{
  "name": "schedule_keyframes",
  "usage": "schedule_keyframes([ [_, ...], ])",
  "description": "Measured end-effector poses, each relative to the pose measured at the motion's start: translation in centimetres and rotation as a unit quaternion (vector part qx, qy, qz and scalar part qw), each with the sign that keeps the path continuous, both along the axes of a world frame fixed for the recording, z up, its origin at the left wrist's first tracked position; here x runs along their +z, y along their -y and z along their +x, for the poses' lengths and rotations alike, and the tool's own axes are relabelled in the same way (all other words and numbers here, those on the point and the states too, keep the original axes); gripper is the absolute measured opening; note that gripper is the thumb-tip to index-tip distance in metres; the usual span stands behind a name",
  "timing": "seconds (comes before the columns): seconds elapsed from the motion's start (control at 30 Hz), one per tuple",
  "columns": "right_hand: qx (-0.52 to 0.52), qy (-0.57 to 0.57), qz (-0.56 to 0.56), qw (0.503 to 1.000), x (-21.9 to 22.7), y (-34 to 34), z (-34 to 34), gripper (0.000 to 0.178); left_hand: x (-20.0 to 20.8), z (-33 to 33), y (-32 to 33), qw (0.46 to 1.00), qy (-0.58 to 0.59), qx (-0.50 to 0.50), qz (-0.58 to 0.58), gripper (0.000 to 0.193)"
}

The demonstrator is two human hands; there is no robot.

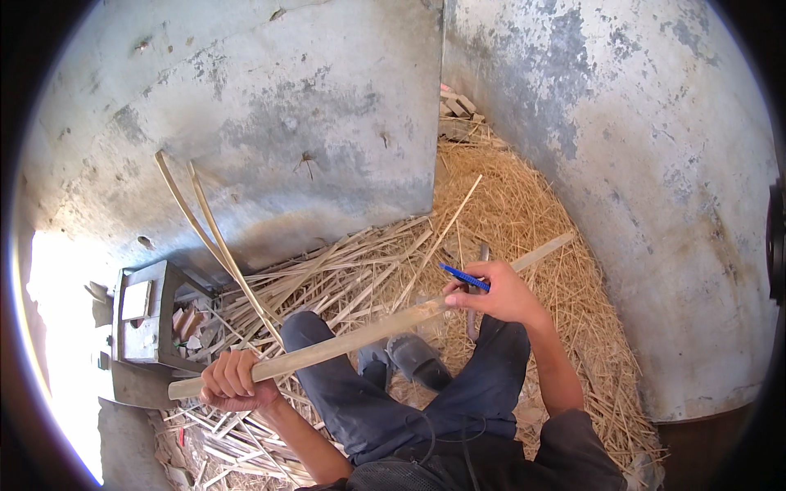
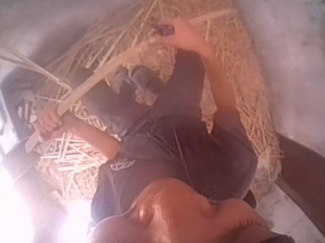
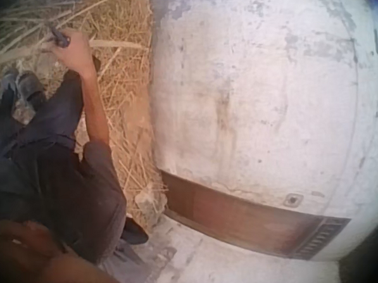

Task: The person sits on a straw-covered floor and uses a large knife to split a long bamboo pole into thin strips. They hold the bamboo vertically and strike it with the knife to separate the layers. Later, they use a smaller blue-handled knife to shave and smooth the edges of the resulting strips.

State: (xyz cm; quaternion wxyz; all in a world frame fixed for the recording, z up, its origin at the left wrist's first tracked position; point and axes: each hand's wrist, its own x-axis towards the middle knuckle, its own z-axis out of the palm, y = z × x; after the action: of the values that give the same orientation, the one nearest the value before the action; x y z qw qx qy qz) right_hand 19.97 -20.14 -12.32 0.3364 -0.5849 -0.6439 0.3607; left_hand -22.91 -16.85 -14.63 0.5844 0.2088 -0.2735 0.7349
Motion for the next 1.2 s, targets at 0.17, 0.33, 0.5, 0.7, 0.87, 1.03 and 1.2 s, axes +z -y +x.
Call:
schedule_keyframes([
  [0.17, 0.009, -0.003, -0.046, 0.999, -1.9, -1.7, 0.2, 0.033, -0.6, 0.4, -0.5, 1.0, -0.012, 0.008, -0.006, 0.045],
  [0.33, 0.037, -0.014, -0.06, 0.997, -4.2, -3.1, 0.4, 0.031, -0.8, 0.4, -0.6, 0.999, -0.029, 0.021, -0.015, 0.046],
  [0.5, 0.078, 0.012, -0.03, 0.996, -4.6, -4.3, -0.5, 0.034, -0.6, 0.2, -0.5, 0.999, -0.04, 0.033, -0.016, 0.045],
  [0.7, 0.118, 0.12, 0.01, 0.986, -4.8, -6.4, -1.6, 0.04, -0.9, -1.0, -0.3, 0.998, -0.05, 0.044, -0.017, 0.045],
  [0.87, 0.089, 0.078, 0.066, 0.991, -6.2, -7.4, -2.3, 0.042, -0.6, -2.2, 0.2, 0.996, -0.057, 0.061, -0.014, 0.044],
  [1.03, -0.251, -0.03, 0.024, 0.967, -5.9, -11.2, 4.2, 0.049, -1.0, -6.3, 1.3, 0.994, -0.042, 0.094, -0.026, 0.044],
  [1.2, -0.442, -0.06, 0.28, 0.85, -7.9, -14.8, 21.4, 0.033, -4.7, -15.0, 5.5, 0.966, -0.035, 0.22, -0.129, 0.045],
])
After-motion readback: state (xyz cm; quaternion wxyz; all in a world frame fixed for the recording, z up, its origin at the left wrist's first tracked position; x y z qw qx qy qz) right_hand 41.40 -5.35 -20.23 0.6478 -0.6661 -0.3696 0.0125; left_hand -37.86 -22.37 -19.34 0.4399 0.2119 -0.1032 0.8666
